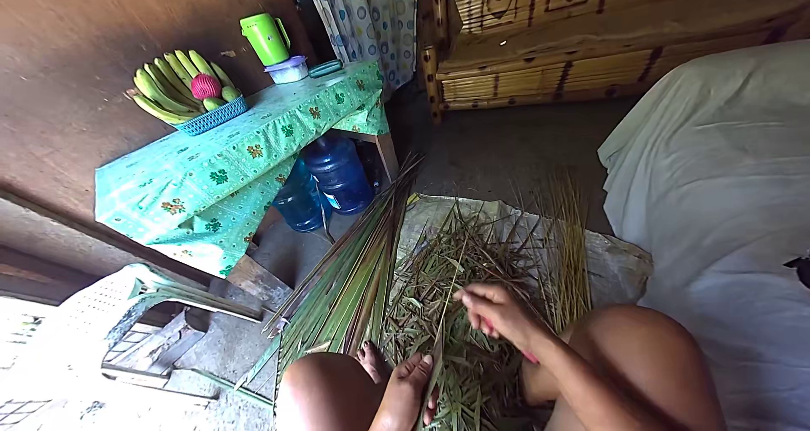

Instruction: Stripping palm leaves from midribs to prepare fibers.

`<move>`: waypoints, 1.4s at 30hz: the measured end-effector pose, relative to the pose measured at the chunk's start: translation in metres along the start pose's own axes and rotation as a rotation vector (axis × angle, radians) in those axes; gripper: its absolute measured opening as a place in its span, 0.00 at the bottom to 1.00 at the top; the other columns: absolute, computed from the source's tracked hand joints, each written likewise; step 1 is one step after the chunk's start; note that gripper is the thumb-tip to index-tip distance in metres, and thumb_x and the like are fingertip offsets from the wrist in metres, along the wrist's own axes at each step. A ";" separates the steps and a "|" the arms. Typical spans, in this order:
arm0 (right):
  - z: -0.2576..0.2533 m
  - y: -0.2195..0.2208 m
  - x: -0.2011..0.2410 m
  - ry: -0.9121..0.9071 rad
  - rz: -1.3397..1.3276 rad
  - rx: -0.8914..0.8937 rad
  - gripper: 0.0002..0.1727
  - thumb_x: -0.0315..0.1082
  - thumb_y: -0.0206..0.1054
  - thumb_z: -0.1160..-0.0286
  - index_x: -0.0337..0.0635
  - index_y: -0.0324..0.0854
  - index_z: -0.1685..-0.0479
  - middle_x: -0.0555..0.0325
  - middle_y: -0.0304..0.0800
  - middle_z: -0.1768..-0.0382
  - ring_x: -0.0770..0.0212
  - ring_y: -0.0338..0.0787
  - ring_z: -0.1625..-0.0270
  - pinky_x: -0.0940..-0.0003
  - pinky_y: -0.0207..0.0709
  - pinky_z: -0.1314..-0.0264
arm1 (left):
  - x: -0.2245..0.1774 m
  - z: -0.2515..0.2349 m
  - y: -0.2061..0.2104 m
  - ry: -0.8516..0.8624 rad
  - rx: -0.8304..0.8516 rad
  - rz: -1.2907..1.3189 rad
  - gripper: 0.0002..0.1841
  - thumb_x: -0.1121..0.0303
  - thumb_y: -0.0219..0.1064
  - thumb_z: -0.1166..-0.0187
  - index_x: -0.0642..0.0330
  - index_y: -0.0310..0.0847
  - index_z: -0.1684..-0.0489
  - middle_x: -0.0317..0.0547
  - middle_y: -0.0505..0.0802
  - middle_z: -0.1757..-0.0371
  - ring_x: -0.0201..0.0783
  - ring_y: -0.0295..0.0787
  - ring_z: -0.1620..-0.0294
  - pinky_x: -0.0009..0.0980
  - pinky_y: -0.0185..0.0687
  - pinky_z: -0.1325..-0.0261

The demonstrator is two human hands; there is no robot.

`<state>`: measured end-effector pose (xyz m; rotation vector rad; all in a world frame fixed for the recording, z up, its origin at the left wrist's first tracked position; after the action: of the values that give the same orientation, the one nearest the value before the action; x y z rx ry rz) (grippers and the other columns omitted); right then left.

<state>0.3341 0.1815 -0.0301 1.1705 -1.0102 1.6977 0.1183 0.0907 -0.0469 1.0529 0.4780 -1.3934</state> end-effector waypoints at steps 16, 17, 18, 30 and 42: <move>0.026 0.044 -0.012 -0.567 0.393 0.173 0.17 0.41 0.59 0.16 0.37 0.88 0.59 0.51 0.89 0.71 0.58 0.89 0.68 0.59 0.82 0.63 | -0.005 -0.011 0.000 0.041 -0.041 0.127 0.18 0.68 0.44 0.08 0.57 0.80 0.64 0.30 0.76 0.89 0.21 0.69 0.93 0.16 0.68 0.88; 0.025 0.045 -0.014 -0.608 0.457 0.135 0.18 0.42 0.59 0.16 0.37 0.88 0.61 0.50 0.89 0.71 0.56 0.90 0.67 0.56 0.83 0.64 | -0.005 -0.011 0.000 0.039 -0.033 0.132 0.18 0.68 0.42 0.08 0.56 0.79 0.64 0.29 0.76 0.89 0.20 0.68 0.93 0.16 0.68 0.88; 0.021 0.043 -0.016 -0.619 0.510 0.076 0.19 0.43 0.59 0.16 0.38 0.87 0.63 0.50 0.89 0.72 0.55 0.90 0.68 0.54 0.83 0.65 | -0.005 -0.011 0.000 0.029 -0.021 0.134 0.18 0.67 0.42 0.06 0.55 0.77 0.64 0.29 0.74 0.89 0.20 0.68 0.93 0.15 0.67 0.88; -0.018 -0.001 -0.014 -0.242 0.636 -0.235 0.20 0.42 0.56 0.12 0.34 0.88 0.50 0.41 0.93 0.61 0.43 0.93 0.54 0.41 0.82 0.46 | -0.004 -0.005 -0.003 0.000 0.010 0.060 0.18 0.66 0.44 0.05 0.55 0.75 0.68 0.30 0.72 0.89 0.22 0.65 0.93 0.16 0.64 0.88; 0.026 0.050 -0.006 -0.493 0.528 0.147 0.20 0.44 0.57 0.15 0.37 0.87 0.62 0.47 0.88 0.72 0.50 0.90 0.67 0.49 0.81 0.63 | -0.025 -0.018 0.007 0.007 -0.113 0.035 0.16 0.66 0.43 0.04 0.58 0.75 0.62 0.30 0.72 0.89 0.22 0.64 0.93 0.16 0.63 0.88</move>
<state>0.2965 0.1392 -0.0372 1.5636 -1.6301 1.9506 0.1258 0.1185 -0.0335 0.9703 0.5346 -1.3170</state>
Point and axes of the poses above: each hand's wrist, its own z-axis away from the middle knuckle, its own y-axis out of the palm, x = y × z, the point moved 2 cm from there along -z, towards the middle knuckle
